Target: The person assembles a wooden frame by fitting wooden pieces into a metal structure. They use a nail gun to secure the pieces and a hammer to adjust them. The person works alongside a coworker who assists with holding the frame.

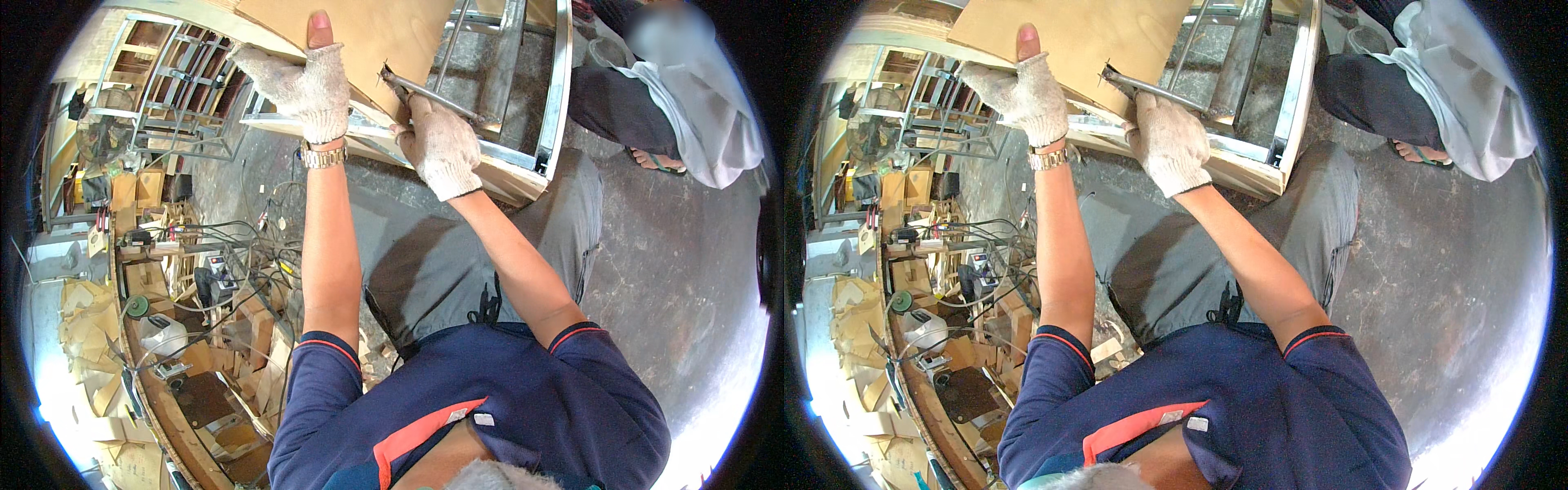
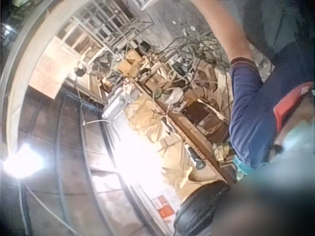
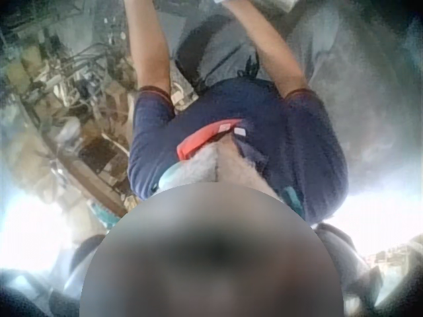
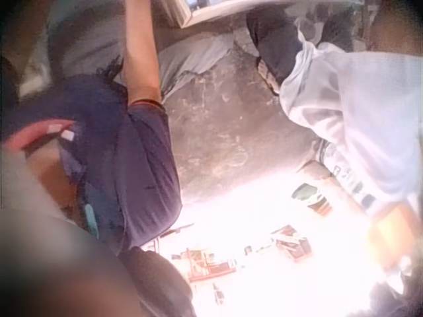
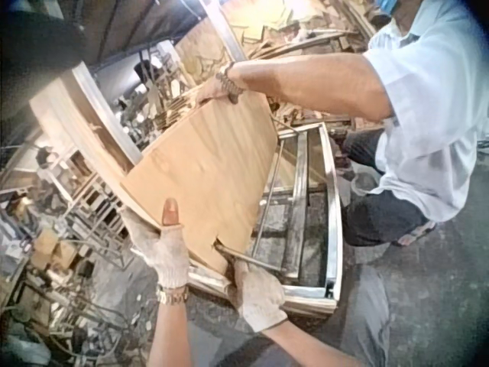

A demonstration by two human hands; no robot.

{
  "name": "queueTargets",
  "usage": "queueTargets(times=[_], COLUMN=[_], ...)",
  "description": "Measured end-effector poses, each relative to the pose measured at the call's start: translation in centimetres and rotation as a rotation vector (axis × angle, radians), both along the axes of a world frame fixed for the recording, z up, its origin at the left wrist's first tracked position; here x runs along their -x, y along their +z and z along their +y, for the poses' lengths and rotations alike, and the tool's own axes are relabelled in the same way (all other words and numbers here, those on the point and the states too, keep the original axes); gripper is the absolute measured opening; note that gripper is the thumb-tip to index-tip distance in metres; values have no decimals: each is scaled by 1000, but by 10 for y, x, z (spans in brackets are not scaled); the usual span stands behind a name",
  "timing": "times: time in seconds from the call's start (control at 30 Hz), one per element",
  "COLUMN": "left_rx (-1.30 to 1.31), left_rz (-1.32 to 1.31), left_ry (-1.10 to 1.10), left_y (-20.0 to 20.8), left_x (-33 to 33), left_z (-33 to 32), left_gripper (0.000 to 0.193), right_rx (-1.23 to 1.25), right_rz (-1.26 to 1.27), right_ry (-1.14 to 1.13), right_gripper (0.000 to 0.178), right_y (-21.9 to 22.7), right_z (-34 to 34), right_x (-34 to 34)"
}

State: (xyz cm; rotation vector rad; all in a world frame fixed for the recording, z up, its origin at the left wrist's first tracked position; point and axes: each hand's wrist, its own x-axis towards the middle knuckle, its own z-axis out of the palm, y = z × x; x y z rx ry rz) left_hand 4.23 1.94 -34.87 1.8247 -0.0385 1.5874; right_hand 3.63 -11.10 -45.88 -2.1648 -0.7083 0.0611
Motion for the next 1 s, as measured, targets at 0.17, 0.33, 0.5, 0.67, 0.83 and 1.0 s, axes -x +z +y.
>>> queueTargets(times=[0.17,0.33,0.5,0.67,0.83,1.0], left_rx=[-8,35,-68,107,44,5], left_rz=[-8,61,77,74,96,57], left_ry=[-2,39,46,-23,8,67], left_y=[4,2,2,-1,-2,-6], left_x=[0,4,3,5,6,3], left_z=[-4,-4,4,1,2,6], left_gripper=[65,63,79,74,76,74], right_rx=[-3,-12,-27,-30,-72,-87], right_rz=[-56,-70,8,93,78,60], right_ry=[30,38,40,37,42,54], right_gripper=[38,40,43,37,27,31], right_y=[2,-2,-1,0,-7,-10], right_z=[-3,-2,-2,-2,0,-2], right_x=[0,-2,-4,-5,-7,-7])
